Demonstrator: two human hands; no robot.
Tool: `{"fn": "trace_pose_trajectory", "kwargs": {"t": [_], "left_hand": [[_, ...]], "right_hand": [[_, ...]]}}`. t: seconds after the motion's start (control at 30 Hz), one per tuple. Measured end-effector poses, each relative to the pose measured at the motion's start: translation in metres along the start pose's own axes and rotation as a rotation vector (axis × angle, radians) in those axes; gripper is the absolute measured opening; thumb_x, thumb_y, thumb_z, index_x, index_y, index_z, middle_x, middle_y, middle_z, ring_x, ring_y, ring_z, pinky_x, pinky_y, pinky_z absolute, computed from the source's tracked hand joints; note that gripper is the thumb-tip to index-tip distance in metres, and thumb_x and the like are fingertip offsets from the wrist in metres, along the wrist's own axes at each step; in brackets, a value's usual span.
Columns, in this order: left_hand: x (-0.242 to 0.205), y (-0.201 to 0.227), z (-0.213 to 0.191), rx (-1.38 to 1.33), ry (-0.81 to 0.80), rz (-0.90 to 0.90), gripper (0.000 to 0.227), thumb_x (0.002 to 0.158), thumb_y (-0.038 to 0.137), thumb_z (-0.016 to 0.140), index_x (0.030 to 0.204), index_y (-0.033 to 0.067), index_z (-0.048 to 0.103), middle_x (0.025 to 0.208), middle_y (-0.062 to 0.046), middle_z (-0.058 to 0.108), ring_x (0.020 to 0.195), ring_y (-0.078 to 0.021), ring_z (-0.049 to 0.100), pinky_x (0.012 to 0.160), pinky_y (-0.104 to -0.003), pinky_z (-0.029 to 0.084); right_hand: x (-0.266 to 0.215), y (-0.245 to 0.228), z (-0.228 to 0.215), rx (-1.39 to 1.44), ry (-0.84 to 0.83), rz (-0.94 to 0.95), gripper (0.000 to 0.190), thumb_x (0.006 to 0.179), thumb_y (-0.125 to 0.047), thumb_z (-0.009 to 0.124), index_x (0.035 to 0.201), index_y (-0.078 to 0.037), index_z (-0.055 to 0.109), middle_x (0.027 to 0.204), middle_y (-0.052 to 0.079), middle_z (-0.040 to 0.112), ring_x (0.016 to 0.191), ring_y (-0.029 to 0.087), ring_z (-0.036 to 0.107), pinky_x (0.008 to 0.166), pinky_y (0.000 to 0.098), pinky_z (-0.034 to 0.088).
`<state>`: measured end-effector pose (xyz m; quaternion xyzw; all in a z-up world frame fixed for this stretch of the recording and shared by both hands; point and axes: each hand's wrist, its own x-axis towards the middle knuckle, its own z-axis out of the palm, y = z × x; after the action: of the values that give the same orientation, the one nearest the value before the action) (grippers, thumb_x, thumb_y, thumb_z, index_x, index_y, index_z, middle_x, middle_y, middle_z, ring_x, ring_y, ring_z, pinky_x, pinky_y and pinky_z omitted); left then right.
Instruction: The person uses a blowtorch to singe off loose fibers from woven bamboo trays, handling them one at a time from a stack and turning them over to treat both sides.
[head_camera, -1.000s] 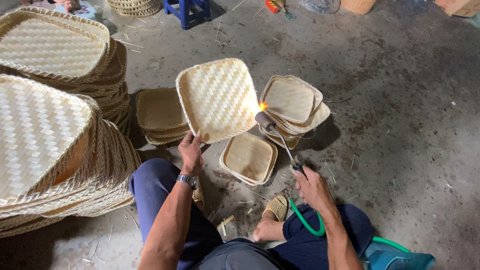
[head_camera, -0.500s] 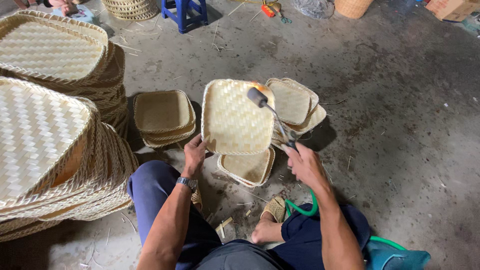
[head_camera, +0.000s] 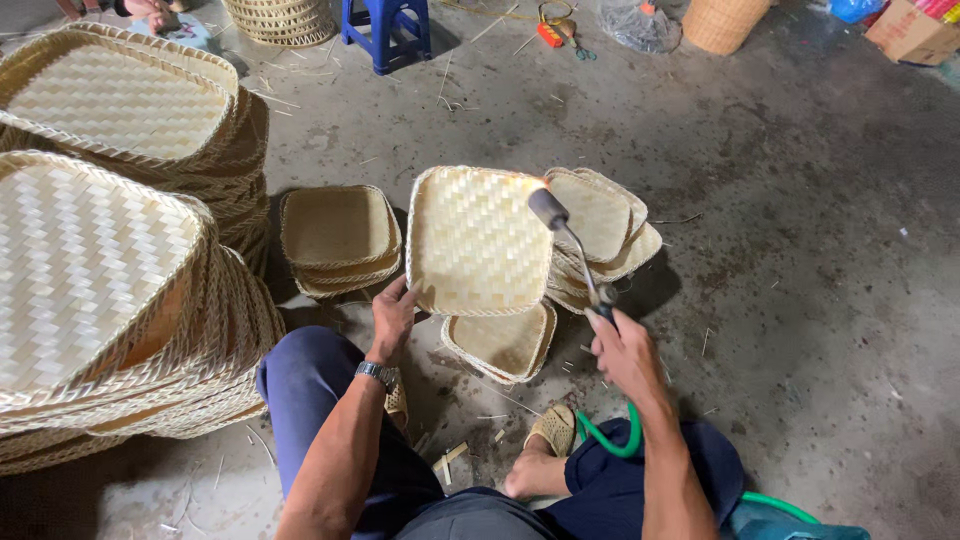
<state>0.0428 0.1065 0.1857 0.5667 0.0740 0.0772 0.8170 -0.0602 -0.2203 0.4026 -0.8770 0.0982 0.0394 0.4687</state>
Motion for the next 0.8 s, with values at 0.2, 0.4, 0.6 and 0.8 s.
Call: {"fn": "trace_pose_trajectory", "kwargs": {"t": [0.2, 0.4, 0.6, 0.8], "left_hand": [[-0.006, 0.004, 0.003, -0.096, -0.011, 0.014, 0.035, 0.100, 0.010, 0.064, 0.132, -0.0061, 0.065, 0.116, -0.005, 0.074, 0.097, -0.0078, 0.067, 0.086, -0.022, 0.055], [-0.014, 0.009, 0.016, -0.080, -0.070, -0.011, 0.036, 0.098, 0.010, 0.062, 0.130, -0.0064, 0.066, 0.117, -0.007, 0.075, 0.099, -0.0093, 0.069, 0.086, -0.023, 0.056], [-0.020, 0.006, 0.014, -0.183, -0.126, -0.021, 0.036, 0.101, 0.012, 0.067, 0.135, -0.0029, 0.065, 0.118, -0.009, 0.075, 0.102, -0.0144, 0.070, 0.088, -0.029, 0.057], [-0.047, 0.008, 0.029, -0.229, -0.088, -0.396, 0.032, 0.100, 0.016, 0.065, 0.128, -0.0002, 0.067, 0.107, -0.011, 0.074, 0.088, -0.0226, 0.070, 0.074, -0.039, 0.061]], "right_hand": [[-0.011, 0.012, 0.005, 0.080, 0.072, 0.087, 0.031, 0.099, -0.035, 0.058, 0.098, -0.006, 0.069, 0.063, 0.002, 0.057, 0.046, 0.011, 0.050, 0.039, 0.0296, 0.041], [-0.003, -0.007, 0.045, 0.077, -0.057, -0.099, 0.029, 0.101, -0.033, 0.060, 0.100, -0.005, 0.067, 0.065, 0.002, 0.057, 0.050, 0.009, 0.050, 0.042, 0.0303, 0.042], [0.005, 0.002, 0.040, 0.012, 0.157, -0.145, 0.032, 0.094, -0.037, 0.064, 0.092, -0.005, 0.068, 0.061, 0.005, 0.065, 0.049, 0.012, 0.059, 0.044, 0.0321, 0.046], [0.005, 0.003, 0.027, 0.136, 0.448, 0.043, 0.042, 0.085, -0.039, 0.080, 0.082, -0.001, 0.063, 0.056, 0.008, 0.059, 0.043, 0.015, 0.056, 0.042, 0.0328, 0.045]]}}
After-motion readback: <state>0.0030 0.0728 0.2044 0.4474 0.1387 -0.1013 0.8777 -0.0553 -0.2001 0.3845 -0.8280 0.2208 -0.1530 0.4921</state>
